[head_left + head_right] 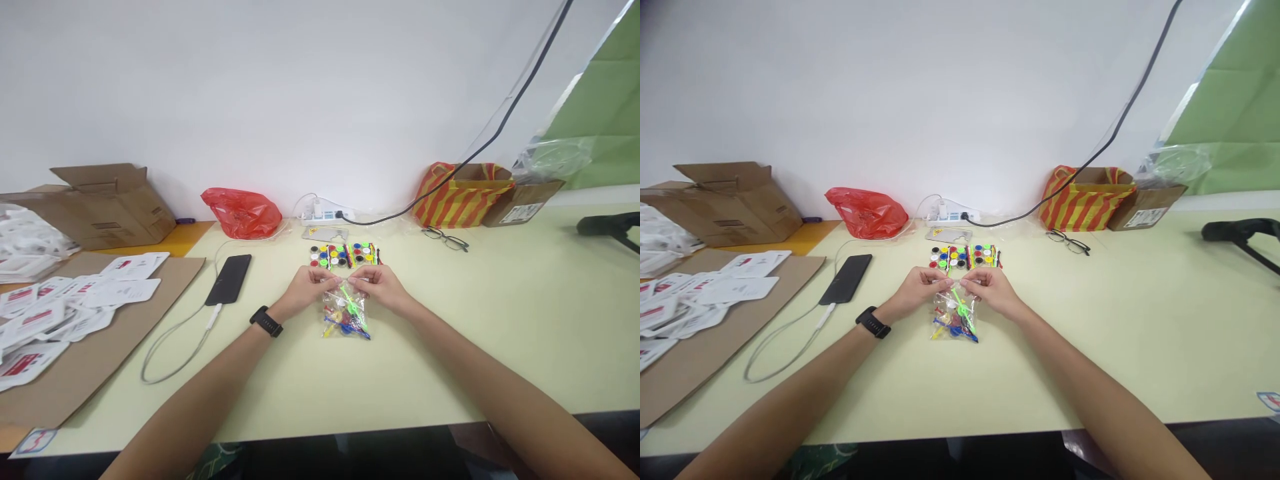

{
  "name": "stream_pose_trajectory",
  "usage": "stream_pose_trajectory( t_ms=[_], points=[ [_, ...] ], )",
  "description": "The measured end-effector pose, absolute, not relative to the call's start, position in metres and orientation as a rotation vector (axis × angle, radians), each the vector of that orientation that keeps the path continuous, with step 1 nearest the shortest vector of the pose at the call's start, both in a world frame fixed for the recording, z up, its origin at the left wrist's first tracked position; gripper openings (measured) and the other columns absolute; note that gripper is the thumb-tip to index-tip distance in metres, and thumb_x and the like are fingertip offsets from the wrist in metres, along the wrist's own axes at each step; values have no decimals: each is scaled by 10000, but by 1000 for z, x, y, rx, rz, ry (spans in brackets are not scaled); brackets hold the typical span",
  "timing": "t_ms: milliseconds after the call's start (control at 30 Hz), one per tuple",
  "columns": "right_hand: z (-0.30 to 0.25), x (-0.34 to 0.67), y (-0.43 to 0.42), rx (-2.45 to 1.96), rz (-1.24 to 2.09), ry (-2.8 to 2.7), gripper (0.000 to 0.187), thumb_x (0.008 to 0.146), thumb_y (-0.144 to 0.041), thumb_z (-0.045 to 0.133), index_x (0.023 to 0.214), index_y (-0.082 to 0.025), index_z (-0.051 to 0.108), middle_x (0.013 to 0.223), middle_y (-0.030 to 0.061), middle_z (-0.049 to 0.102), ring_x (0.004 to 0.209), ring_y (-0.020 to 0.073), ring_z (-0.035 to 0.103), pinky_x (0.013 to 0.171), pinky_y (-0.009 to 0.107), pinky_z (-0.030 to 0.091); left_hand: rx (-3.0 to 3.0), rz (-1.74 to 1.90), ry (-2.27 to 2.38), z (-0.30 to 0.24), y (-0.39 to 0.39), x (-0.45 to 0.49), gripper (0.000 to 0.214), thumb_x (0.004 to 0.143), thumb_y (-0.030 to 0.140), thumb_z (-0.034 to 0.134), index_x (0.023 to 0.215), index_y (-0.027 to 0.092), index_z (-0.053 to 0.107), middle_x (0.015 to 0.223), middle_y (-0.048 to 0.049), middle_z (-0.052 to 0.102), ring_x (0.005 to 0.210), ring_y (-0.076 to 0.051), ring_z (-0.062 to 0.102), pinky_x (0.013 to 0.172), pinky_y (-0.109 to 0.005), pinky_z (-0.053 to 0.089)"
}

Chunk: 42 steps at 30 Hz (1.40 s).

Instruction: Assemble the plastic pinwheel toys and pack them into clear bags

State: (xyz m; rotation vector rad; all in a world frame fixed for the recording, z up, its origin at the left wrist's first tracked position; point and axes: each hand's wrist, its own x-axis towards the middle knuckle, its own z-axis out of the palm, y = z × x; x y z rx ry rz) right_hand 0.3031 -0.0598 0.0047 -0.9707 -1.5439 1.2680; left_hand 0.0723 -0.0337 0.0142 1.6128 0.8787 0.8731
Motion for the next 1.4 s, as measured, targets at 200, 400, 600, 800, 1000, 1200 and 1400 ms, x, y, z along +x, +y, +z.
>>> stream_pose_trajectory(
  t_ms=[200,400,600,800,1000,1200,1400],
  points=[
    [7,306,-59,-941,1319,-1418,338,752,-475,874,909,-186,796,694,28,722,547,138,589,553,291,497,1600,874,883,14,-28,63,341,812,480,840,860,143,809,808,-85,783,706,-171,694,656,-265,528],
    [3,308,-57,-920,1315,-1359,215,733,-356,839,882,-202,853,751,52,755,600,147,602,608,311,519,1456,911,830,12,-26,60,318,728,354,908,942,155,785,887,-84,796,844,-213,756,751,-298,585],
    [4,309,-58,-907,1250,-1415,185,762,-338,801,883,-211,861,775,59,759,624,160,609,635,325,524,1427,966,848,10,-25,61,175,748,288,846,861,156,834,860,-91,791,787,-191,735,774,-307,598],
    [7,307,-61,-929,1220,-1440,266,755,-444,865,823,-195,803,711,41,712,593,157,579,581,308,486,1501,981,847,13,-32,67,284,728,351,912,901,148,816,817,-78,782,723,-175,711,706,-290,580],
    [15,302,-67,-1021,1214,-1626,367,836,-565,785,856,-198,770,669,12,643,577,147,530,520,274,386,1606,973,850,17,-37,75,376,786,438,866,1033,158,814,859,-68,776,750,-177,699,702,-293,579],
    [16,303,-66,-1016,1084,-1687,355,877,-539,753,839,-190,810,686,30,671,596,157,517,555,296,388,1675,905,857,18,-35,72,341,847,466,810,977,152,825,837,-66,767,720,-161,669,672,-271,554],
    [5,309,-57,-994,1083,-1566,334,811,-511,827,873,-182,818,760,42,707,642,157,547,612,306,442,1617,921,880,14,-26,63,350,813,466,844,828,125,767,742,-50,740,583,-106,605,558,-219,493]
  ],
)
